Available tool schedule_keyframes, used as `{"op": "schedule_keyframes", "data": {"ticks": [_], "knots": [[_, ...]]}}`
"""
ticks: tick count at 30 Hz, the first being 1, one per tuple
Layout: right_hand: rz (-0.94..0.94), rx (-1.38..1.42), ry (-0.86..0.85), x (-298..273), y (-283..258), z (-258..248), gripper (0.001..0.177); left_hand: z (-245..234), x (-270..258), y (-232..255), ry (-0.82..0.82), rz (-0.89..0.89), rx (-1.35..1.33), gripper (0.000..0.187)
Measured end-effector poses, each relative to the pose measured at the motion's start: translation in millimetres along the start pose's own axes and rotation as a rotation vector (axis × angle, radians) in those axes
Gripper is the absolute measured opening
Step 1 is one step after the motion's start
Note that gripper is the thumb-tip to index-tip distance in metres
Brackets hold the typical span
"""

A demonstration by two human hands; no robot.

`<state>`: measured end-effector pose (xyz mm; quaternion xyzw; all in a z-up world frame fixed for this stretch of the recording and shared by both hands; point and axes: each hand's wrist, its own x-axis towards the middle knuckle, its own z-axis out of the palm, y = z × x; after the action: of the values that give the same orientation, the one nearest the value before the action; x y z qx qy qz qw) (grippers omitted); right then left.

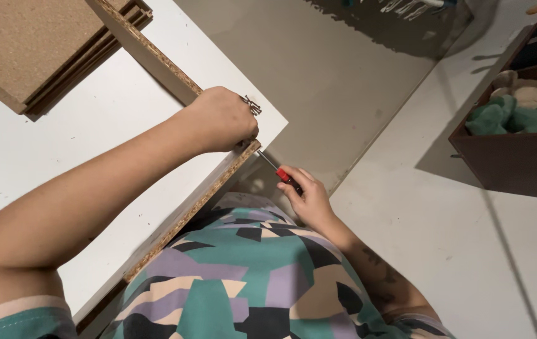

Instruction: The person assembles a wooden furniture frame by aligning two boards and securing them with screws using a screwdriver. They repeatedly position the boards, insert screws, and tighten them to join the pieces.

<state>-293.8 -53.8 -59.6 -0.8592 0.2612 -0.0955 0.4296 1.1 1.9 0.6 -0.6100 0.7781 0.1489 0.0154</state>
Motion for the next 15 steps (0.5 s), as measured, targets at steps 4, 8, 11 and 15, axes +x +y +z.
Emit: {"op": "schedule_keyframes", "data": {"ticks": [4, 8, 11, 15], "knots": [[0.557, 0.807, -0.363, 9, 16, -10, 0.033, -4, 1, -3, -0.009, -0.028, -0.013, 0.005], [0.785, 1.437, -0.633, 21, 28, -31, 0.028, -5, 1, 0, -0.024, -0.044, -0.01, 0.005], [0.626, 1.247, -0.593, 18, 27, -28, 0.03, -6, 1, 2, -0.037, -0.047, -0.003, 0.003], [0.399, 0.674, -0.233, 6, 13, -19, 0.032, -6, 0, 2, -0.021, -0.058, 0.0, 0.004]]}}
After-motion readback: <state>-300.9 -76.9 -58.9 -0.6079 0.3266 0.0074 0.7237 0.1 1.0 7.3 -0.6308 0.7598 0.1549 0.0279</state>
